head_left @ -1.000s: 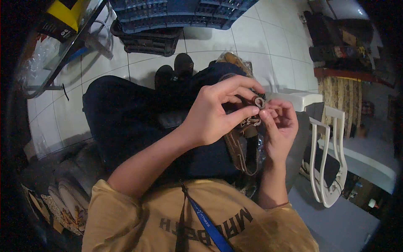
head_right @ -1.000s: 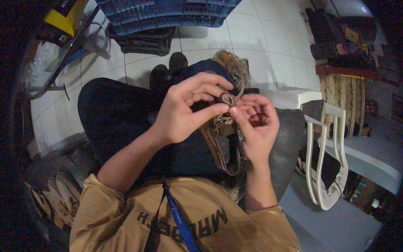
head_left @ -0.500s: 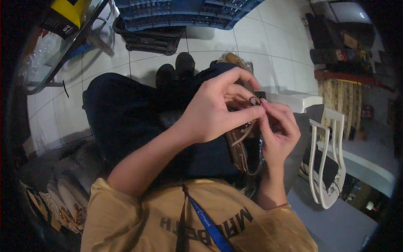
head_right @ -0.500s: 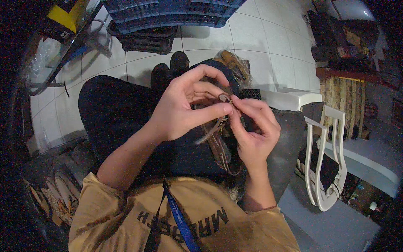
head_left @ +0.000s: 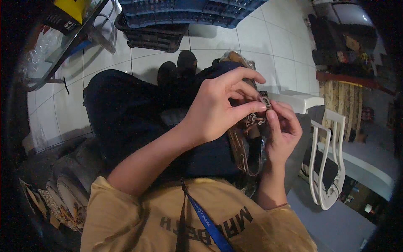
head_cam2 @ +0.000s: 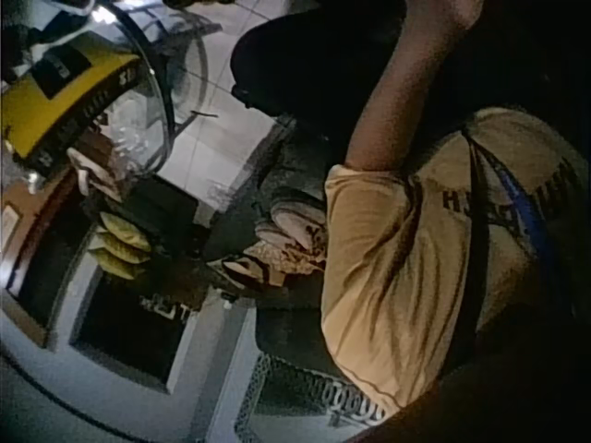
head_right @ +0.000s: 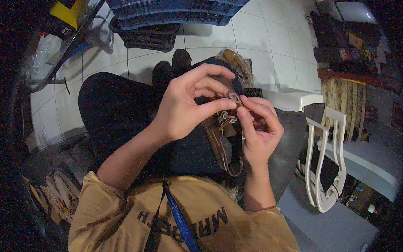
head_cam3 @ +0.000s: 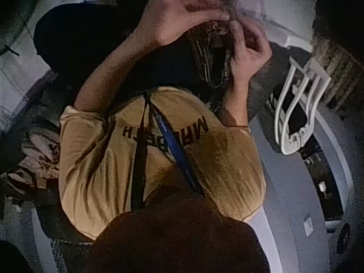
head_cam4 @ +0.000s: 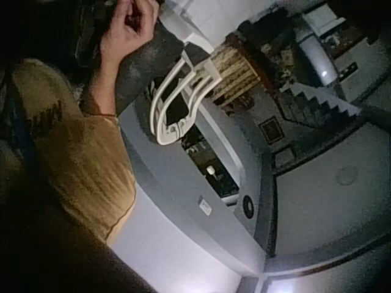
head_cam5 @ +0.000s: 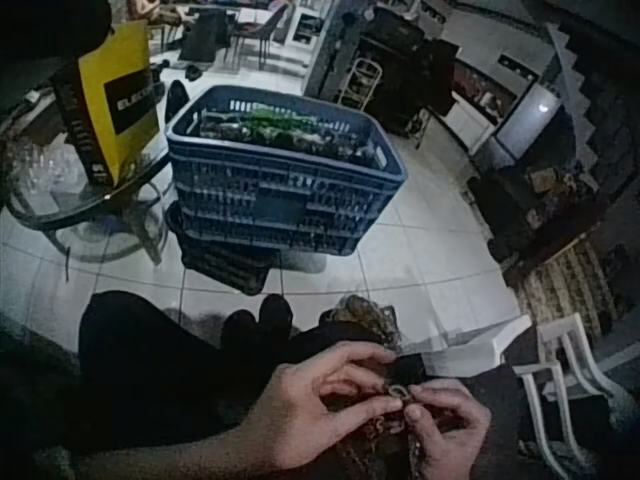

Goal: The person is lacing a leather boat shoe and adjusting the lace tension.

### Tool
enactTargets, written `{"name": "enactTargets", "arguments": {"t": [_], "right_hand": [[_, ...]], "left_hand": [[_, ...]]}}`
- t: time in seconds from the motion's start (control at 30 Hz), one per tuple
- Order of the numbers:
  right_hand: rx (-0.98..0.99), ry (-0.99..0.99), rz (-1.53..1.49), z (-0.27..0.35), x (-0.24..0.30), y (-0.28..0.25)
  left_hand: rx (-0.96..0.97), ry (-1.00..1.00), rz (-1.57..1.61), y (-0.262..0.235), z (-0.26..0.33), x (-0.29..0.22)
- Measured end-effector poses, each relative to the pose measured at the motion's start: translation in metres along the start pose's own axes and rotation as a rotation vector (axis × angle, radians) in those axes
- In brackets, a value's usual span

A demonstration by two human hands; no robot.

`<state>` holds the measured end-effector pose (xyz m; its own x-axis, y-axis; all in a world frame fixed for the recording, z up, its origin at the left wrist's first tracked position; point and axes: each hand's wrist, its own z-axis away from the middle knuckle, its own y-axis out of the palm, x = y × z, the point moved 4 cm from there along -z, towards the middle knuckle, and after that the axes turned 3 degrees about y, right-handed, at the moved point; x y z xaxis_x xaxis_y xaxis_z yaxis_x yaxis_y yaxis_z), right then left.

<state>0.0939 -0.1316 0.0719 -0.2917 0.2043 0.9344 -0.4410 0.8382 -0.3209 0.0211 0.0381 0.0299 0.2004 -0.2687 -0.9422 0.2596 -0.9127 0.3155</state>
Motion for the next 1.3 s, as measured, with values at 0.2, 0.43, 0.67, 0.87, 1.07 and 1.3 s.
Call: {"name": "enactTargets", "arguments": {"t": [0.2,0.43,0.67,0.87,1.07,1.3], "right_hand": [[0.038,-0.132,0.064,-0.001,0.002,0.003],[-0.078,0.089,-0.103,0.002,0.006,0.007],[-0.003,-0.135,0.203,-0.002,0.011,0.003],[-0.031,-0.262,0.350,0.000,0.016,0.009],[-0.027,-0.103,0.192,-0.002,0.010,0.005],[0.025,0.030,0.031,0.000,0.002,0.000]], "left_hand": [[-0.005,-0.024,0.282,0.004,0.002,0.002],[0.045,0.008,0.342,0.008,-0.002,0.011],[0.019,-0.065,0.385,0.006,0.000,0.013],[0.099,-0.130,0.421,-0.002,-0.001,0.001],[0.046,-0.042,0.365,0.004,-0.001,0.005],[0.030,0.041,-0.185,-0.006,-0.003,-0.007]]}}
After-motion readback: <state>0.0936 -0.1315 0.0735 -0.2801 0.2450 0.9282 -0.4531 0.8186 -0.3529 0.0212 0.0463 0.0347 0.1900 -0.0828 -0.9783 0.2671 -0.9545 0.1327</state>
